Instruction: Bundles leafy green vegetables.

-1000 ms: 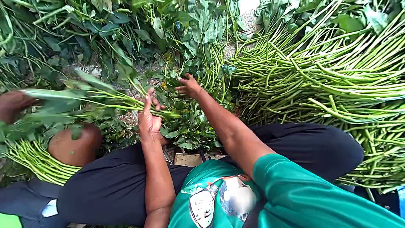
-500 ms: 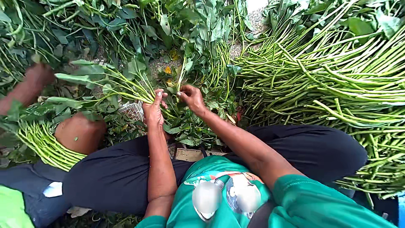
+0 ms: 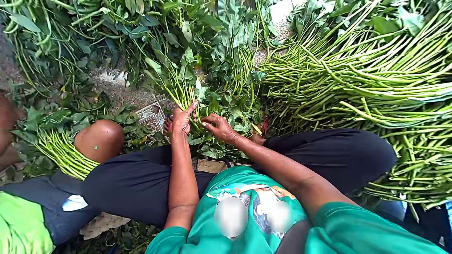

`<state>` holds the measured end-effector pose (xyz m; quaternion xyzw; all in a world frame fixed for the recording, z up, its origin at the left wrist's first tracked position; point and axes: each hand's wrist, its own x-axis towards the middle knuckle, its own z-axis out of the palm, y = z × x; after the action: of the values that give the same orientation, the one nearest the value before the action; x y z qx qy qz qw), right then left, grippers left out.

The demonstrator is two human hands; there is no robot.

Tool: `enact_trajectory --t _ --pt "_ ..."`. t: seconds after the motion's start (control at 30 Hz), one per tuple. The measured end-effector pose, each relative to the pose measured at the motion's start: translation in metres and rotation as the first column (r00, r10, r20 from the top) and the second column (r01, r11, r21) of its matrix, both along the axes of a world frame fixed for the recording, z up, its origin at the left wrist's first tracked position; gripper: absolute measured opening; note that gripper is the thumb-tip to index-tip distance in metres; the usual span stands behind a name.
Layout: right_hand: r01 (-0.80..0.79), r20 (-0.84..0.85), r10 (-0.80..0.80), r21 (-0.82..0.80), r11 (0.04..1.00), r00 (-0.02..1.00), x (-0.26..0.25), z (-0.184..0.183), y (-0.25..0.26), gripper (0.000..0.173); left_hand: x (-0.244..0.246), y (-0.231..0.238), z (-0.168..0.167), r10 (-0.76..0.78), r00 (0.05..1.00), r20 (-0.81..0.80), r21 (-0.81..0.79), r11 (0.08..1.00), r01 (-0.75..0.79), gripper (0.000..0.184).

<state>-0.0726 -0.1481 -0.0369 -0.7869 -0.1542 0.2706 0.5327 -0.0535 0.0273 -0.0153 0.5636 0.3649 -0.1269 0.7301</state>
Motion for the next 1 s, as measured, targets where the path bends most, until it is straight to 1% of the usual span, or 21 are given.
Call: enact_trajectory --t 0.1,0.17,0.27,0.33,0.37,0.4,0.43,0.47,0.5,0.53,0.57,0.6,0.63,0.67,0.7,0.73,0.8,0.83,0.9,0.93,1.0 --pt "0.223 -0.269 -0.198 0.065 0.973 0.942 0.023 0.001 0.011 0.047 -0.001 -0.003 0.002 -0.031 0.999 0.008 0.026 0.999 0.03 0.019" --pt "0.384 -0.403 -0.321 0.087 0.919 0.857 0.04 0.008 0.024 0.045 -0.001 -0.006 0.004 -0.056 0.998 0.001 0.053 0.997 0.056 0.018" --pt "0.658 -0.516 -0.489 0.214 0.722 0.704 0.049 0.02 0.042 0.027 0.0 -0.006 0.005 -0.029 1.0 -0.004 0.083 0.996 0.029 0.018" --pt "0.723 -0.617 -0.431 0.357 0.592 0.658 0.042 0.025 0.043 0.022 0.001 0.0 0.002 0.03 1.0 0.009 0.11 0.993 -0.031 0.017" --pt "0.718 -0.652 -0.378 0.39 0.577 0.657 0.034 0.027 0.038 0.02 0.002 0.002 0.0 0.078 0.997 0.022 0.129 0.988 -0.08 0.016" --pt "0.688 -0.669 -0.326 0.387 0.614 0.668 0.024 0.029 0.031 0.017 0.002 0.005 0.0 0.125 0.992 0.037 0.147 0.981 -0.129 0.015" --pt "0.615 -0.655 -0.281 0.356 0.704 0.701 0.011 0.03 0.02 0.018 0.002 0.008 0.0 0.162 0.985 0.051 0.159 0.973 -0.168 0.014" --pt "0.489 -0.609 -0.232 0.297 0.821 0.759 -0.002 0.028 0.008 0.021 0.001 0.012 0.001 0.187 0.98 0.064 0.174 0.965 -0.195 0.013" --pt "0.299 -0.539 -0.153 0.194 0.934 0.828 -0.014 0.024 -0.007 0.025 0.002 0.016 0.002 0.2 0.977 0.07 0.196 0.958 -0.21 0.013" --pt "0.048 -0.462 -0.03 0.028 0.998 0.887 -0.021 0.019 -0.022 0.028 0.002 0.02 0.002 0.198 0.978 0.073 0.217 0.954 -0.209 0.014" --pt "-0.242 -0.412 0.145 -0.193 0.951 0.9 -0.025 0.018 -0.035 0.03 0.001 0.022 0.003 0.183 0.981 0.071 0.24 0.951 -0.195 0.016" --pt "-0.459 -0.403 0.299 -0.396 0.795 0.865 -0.026 0.019 -0.042 0.033 0.0 0.024 0.004 0.166 0.984 0.066 0.254 0.951 -0.178 0.017" --pt "-0.535 -0.386 0.376 -0.519 0.667 0.842 -0.029 0.017 -0.045 0.033 0.0 0.024 0.006 0.139 0.989 0.059 0.27 0.951 -0.15 0.017" --pt "-0.503 -0.305 0.401 -0.575 0.645 0.864 -0.029 0.017 -0.047 0.03 0.0 0.023 0.008 0.108 0.992 0.059 0.285 0.951 -0.12 0.017" --pt "-0.415 -0.183 0.385 -0.576 0.704 0.905 -0.026 0.018 -0.045 0.029 0.0 0.023 0.008 0.074 0.996 0.058 0.298 0.95 -0.088 0.016" --pt "-0.33 -0.07 0.347 -0.53 0.781 0.935 -0.019 0.022 -0.038 0.03 0.0 0.022 0.008 0.046 0.997 0.058 0.303 0.951 -0.062 0.015" --pt "-0.188 0.106 0.244 -0.378 0.907 0.964 -0.003 0.028 -0.017 0.033 -0.001 0.018 0.009 0.007 0.998 0.066 0.283 0.959 -0.026 0.015" --pt "-0.158 0.13 0.21 -0.329 0.931 0.969 0.004 0.032 -0.005 0.035 -0.001 0.017 0.01 -0.012 0.998 0.066 0.266 0.964 -0.006 0.015" --pt "-0.128 0.127 0.175 -0.312 0.942 0.976 0.017 0.035 0.013 0.039 -0.001 0.013 0.01 -0.018 0.997 0.073 0.232 0.973 0.0 0.015" --pt "-0.127 0.084 0.161 -0.31 0.942 0.983 0.021 0.033 0.02 0.039 -0.001 0.011 0.01 -0.008 0.997 0.072 0.217 0.976 -0.008 0.015" --pt "-0.126 -0.062 0.115 -0.23 0.965 0.991 0.029 0.028 0.025 0.039 0.0 0.01 0.01 0.022 0.997 0.071 0.187 0.982 -0.035 0.015"
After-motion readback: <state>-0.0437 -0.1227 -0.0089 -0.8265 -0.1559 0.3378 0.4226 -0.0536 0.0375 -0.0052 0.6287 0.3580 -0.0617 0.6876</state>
